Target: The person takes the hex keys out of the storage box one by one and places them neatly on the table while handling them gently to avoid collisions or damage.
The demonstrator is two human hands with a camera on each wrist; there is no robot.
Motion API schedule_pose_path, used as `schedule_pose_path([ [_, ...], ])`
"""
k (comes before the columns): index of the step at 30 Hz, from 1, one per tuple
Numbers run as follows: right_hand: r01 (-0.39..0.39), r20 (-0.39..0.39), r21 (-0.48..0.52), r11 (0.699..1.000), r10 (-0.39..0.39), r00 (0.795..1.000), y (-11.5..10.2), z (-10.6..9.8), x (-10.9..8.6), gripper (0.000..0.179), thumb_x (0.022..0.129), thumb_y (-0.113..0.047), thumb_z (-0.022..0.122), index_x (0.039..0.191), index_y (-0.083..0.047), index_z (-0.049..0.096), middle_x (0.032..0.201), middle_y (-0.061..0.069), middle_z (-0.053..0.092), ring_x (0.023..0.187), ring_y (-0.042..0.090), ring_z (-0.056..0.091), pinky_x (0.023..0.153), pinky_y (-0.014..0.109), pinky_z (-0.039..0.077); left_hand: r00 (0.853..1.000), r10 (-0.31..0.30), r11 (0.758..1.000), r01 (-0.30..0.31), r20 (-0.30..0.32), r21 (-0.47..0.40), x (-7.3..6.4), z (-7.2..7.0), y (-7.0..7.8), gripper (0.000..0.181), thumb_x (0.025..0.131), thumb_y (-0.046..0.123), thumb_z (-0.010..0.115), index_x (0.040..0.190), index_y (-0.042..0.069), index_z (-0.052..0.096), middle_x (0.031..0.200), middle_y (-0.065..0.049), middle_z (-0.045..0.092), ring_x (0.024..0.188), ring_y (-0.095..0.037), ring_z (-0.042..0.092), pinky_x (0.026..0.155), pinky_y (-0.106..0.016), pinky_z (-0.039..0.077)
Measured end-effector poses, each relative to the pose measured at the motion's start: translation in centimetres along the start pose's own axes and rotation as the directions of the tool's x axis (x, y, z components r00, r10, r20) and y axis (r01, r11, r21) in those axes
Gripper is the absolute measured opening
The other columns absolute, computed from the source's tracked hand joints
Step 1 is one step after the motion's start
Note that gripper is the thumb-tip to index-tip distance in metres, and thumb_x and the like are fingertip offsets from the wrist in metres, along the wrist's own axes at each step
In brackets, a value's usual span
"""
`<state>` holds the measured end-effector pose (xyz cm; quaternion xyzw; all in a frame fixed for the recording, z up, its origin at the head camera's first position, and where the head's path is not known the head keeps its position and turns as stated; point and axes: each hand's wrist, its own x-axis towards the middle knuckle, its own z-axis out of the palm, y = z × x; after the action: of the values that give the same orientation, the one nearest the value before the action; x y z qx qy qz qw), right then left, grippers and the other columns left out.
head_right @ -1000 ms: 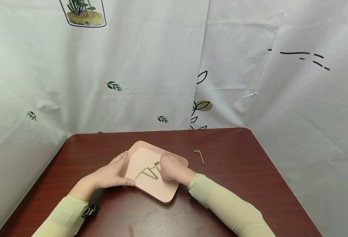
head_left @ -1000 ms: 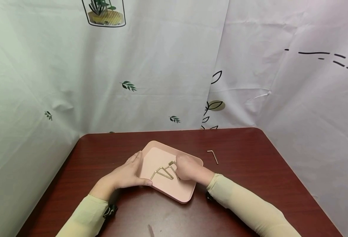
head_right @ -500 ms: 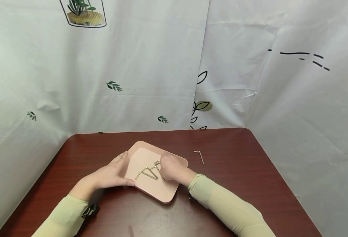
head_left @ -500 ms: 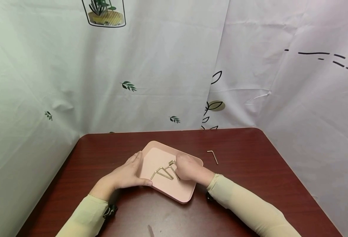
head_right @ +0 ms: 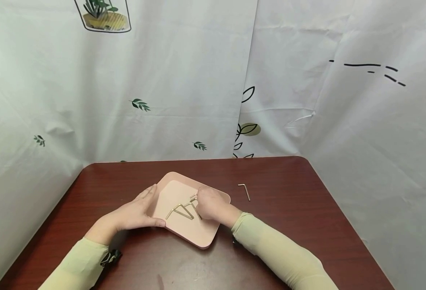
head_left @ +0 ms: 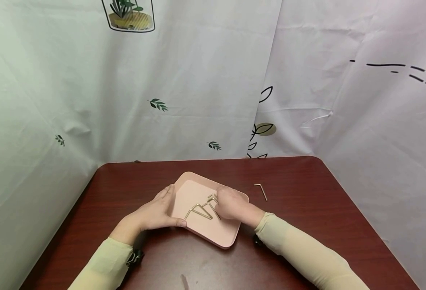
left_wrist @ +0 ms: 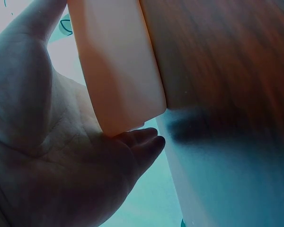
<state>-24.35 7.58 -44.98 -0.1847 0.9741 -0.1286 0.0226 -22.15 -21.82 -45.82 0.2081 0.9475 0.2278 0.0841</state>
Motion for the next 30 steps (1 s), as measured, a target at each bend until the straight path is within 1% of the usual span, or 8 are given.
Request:
schedule_pose_path([
  [3, -0.046, -0.001, 0.002, 0.999, 0.046, 0.999, -0.07, -0.28, 0.02, 0.014, 0.090, -0.013, 0.075, 0.098, -0.009, 0.064, 0.090, 0.007, 0.065, 0.077, 0.022, 0.062, 0.060, 0.045, 0.055, 1.000, 0.002, 1.000, -0.002, -0.003, -0.001, -0.02, -0.04, -0.06, 0.149, 0.081, 0.077, 0.087, 0.170, -0.017, 0.012, 0.179, -0.035, 0.016, 0.167, -0.052, 0.018, 0.130, -0.065, 0.027],
  [5, -0.063, 0.000, 0.005, 0.998, 0.063, 0.998, -0.11, -0.42, 0.00, 0.015, 0.091, -0.015, 0.076, 0.099, -0.009, 0.066, 0.092, 0.008, 0.066, 0.080, 0.024, 0.065, 0.060, 0.048, 0.056, 1.000, 0.000, 1.000, 0.000, -0.003, -0.003, -0.04, -0.06, -0.08, 0.149, 0.081, 0.077, 0.087, 0.170, -0.016, 0.012, 0.179, -0.035, 0.016, 0.167, -0.052, 0.018, 0.130, -0.065, 0.027],
  [11, -0.059, -0.005, 0.014, 0.998, 0.059, 0.998, -0.06, -0.47, -0.05, 0.023, 0.091, -0.014, 0.077, 0.109, -0.003, 0.068, 0.098, 0.012, 0.068, 0.091, 0.033, 0.071, 0.068, 0.054, 0.060, 1.000, -0.011, 1.000, 0.011, 0.004, -0.011, -0.13, -0.06, -0.06, 0.149, 0.081, 0.076, 0.087, 0.171, -0.015, 0.011, 0.180, -0.035, 0.015, 0.167, -0.051, 0.017, 0.130, -0.065, 0.027],
  [14, -0.053, -0.012, 0.018, 0.998, 0.053, 0.999, -0.09, -0.54, -0.09, 0.025, 0.090, -0.013, 0.077, 0.110, -0.001, 0.068, 0.098, 0.013, 0.068, 0.092, 0.035, 0.072, 0.069, 0.055, 0.061, 1.000, -0.012, 1.000, 0.012, 0.004, -0.008, -0.17, -0.07, -0.03, 0.149, 0.081, 0.076, 0.087, 0.171, -0.015, 0.012, 0.180, -0.035, 0.016, 0.167, -0.051, 0.017, 0.130, -0.065, 0.027],
  [18, -0.065, -0.007, 0.026, 0.998, 0.065, 0.998, -0.20, -0.72, -0.27, 0.025, 0.091, -0.013, 0.076, 0.111, -0.001, 0.068, 0.100, 0.013, 0.068, 0.094, 0.037, 0.073, 0.069, 0.055, 0.061, 1.000, -0.009, 1.000, 0.009, 0.003, -0.007, -0.23, -0.13, 0.07, 0.148, 0.082, 0.076, 0.087, 0.171, -0.016, 0.013, 0.180, -0.035, 0.016, 0.167, -0.052, 0.017, 0.130, -0.065, 0.027],
  [20, -0.071, -0.009, 0.028, 0.997, 0.071, 0.997, -0.22, -0.83, -0.41, 0.024, 0.091, -0.013, 0.076, 0.111, -0.002, 0.068, 0.100, 0.013, 0.068, 0.094, 0.037, 0.073, 0.069, 0.056, 0.061, 1.000, -0.008, 1.000, 0.008, 0.003, -0.005, -0.24, -0.16, 0.13, 0.148, 0.082, 0.077, 0.087, 0.171, -0.016, 0.013, 0.180, -0.035, 0.016, 0.167, -0.052, 0.018, 0.130, -0.065, 0.027],
  [23, -0.055, -0.021, 0.037, 0.998, 0.056, 0.998, -0.10, -0.91, -0.59, 0.023, 0.091, -0.012, 0.076, 0.109, -0.001, 0.068, 0.099, 0.014, 0.068, 0.093, 0.037, 0.073, 0.071, 0.055, 0.061, 1.000, -0.008, 1.000, 0.008, 0.005, -0.004, -0.25, -0.21, 0.15, 0.148, 0.082, 0.077, 0.086, 0.171, -0.016, 0.013, 0.180, -0.034, 0.016, 0.167, -0.052, 0.018, 0.130, -0.065, 0.027],
  [30, -0.003, -0.046, 0.048, 0.999, 0.005, 0.999, 0.46, -0.95, -0.85, 0.016, 0.088, -0.008, 0.077, 0.096, -0.004, 0.063, 0.089, 0.010, 0.063, 0.083, 0.030, 0.067, 0.077, 0.050, 0.060, 1.000, -0.002, 1.000, 0.002, -0.001, -0.004, -0.08, 0.02, -0.04, 0.148, 0.081, 0.077, 0.087, 0.171, -0.015, 0.013, 0.180, -0.034, 0.016, 0.167, -0.051, 0.018, 0.130, -0.065, 0.028],
])
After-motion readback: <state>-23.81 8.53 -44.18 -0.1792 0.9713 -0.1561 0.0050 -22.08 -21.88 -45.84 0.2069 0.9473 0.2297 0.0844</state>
